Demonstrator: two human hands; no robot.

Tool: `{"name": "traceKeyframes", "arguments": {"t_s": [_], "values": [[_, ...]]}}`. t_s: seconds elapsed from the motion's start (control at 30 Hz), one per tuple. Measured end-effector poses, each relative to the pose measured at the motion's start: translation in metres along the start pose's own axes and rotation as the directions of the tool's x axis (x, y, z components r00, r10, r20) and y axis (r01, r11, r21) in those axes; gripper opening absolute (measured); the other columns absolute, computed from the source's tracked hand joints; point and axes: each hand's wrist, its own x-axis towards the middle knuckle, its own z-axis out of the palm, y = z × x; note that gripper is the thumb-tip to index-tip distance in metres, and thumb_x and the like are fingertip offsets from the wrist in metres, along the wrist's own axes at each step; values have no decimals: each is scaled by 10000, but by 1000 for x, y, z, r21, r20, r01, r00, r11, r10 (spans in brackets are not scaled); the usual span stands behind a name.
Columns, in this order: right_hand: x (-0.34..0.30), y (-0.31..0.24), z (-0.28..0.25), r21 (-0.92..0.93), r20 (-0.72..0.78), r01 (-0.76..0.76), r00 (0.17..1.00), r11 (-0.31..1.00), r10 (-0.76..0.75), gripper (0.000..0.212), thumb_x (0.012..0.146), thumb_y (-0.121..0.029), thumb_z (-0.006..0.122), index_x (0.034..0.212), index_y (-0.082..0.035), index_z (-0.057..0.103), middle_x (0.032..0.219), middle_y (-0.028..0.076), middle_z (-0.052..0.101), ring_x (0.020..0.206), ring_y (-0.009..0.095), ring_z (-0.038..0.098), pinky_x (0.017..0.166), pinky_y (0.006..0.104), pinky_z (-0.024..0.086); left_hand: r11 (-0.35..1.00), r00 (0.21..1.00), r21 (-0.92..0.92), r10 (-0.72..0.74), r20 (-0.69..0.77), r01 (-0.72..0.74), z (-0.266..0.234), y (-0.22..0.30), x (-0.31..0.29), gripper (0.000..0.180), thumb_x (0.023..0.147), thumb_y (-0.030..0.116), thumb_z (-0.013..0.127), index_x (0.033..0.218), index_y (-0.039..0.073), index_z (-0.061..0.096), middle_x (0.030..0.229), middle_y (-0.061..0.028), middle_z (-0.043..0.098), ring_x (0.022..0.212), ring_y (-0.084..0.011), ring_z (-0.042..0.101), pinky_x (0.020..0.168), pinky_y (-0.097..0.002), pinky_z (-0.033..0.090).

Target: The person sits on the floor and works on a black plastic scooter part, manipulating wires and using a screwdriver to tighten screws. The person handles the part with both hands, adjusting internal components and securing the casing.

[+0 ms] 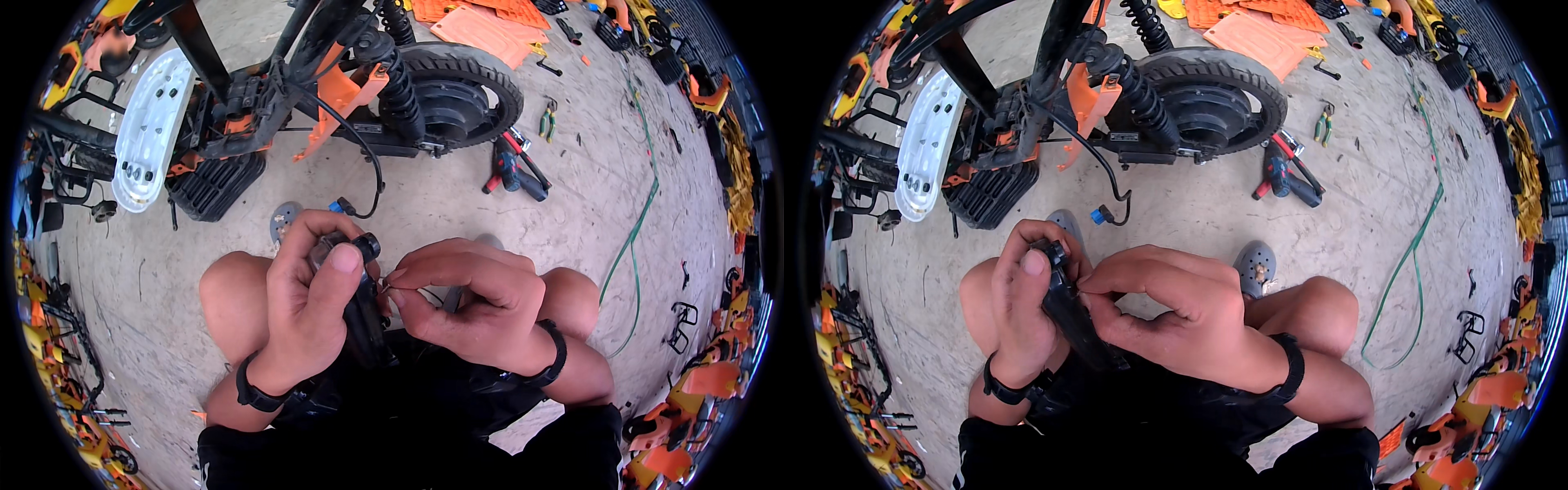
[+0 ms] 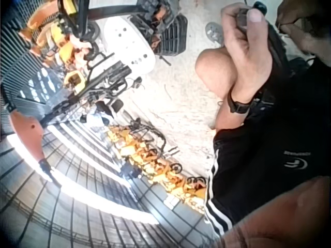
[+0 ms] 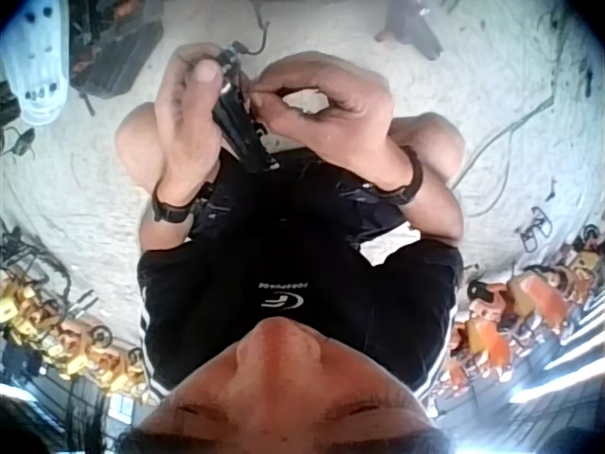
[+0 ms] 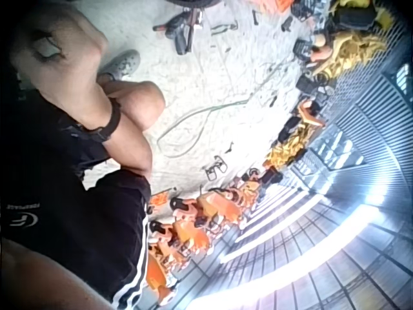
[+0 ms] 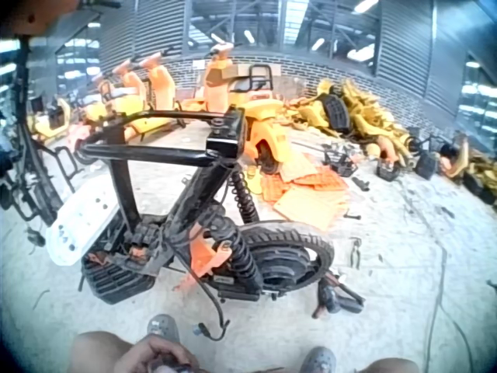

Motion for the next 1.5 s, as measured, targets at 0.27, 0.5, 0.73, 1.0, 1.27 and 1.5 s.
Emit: {"name": "traceKeyframes", "arguments": {"t_s": [0.27,0.5,0.73,1.0,1.27,1.5], "values": [[0,0,1,-95,25,87,996,992,-85,212,670,74,764,858,-7,707,839,92,708,744,223,709,641,290,564,999,999,25,34,10,-34,0,-4,0,282,997,252,556,1095,1,472,885,-72,609,721,-88,594,640,-225,500],[-1,1,-1,85,57,-111,993,990,106,159,698,99,739,839,38,700,838,122,714,736,191,713,651,267,565,997,997,42,69,21,-70,0,-7,-1,241,998,209,550,1090,-2,479,906,-47,595,774,-63,561,670,-205,473],[-3,-1,-1,253,120,-327,945,911,305,118,759,146,673,866,95,671,881,156,695,765,189,704,694,273,586,979,998,194,61,-17,-56,5,-4,-3,432,943,405,586,1056,2,476,902,-76,542,777,-126,507,718,-265,414],[-5,1,1,292,141,-429,903,855,405,135,768,157,656,890,100,659,899,152,688,802,191,697,724,288,590,872,949,383,311,51,-306,-7,-16,-1,263,961,180,611,1080,-11,475,893,-37,555,738,-54,533,654,-193,443],[-6,6,0,350,143,-431,902,832,408,129,764,28,738,890,23,712,834,70,723,780,95,688,726,235,562,931,989,339,150,-21,-134,5,-5,-6,402,956,385,558,1050,2,476,903,-77,546,784,-118,496,718,-257,412],[-4,3,-2,369,196,-479,878,796,437,109,770,30,728,879,30,712,825,70,720,782,95,685,724,226,556,953,994,292,104,-46,-86,4,-5,-4,439,953,414,555,1045,-9,484,891,-81,546,759,-122,512,683,-248,422]]}}
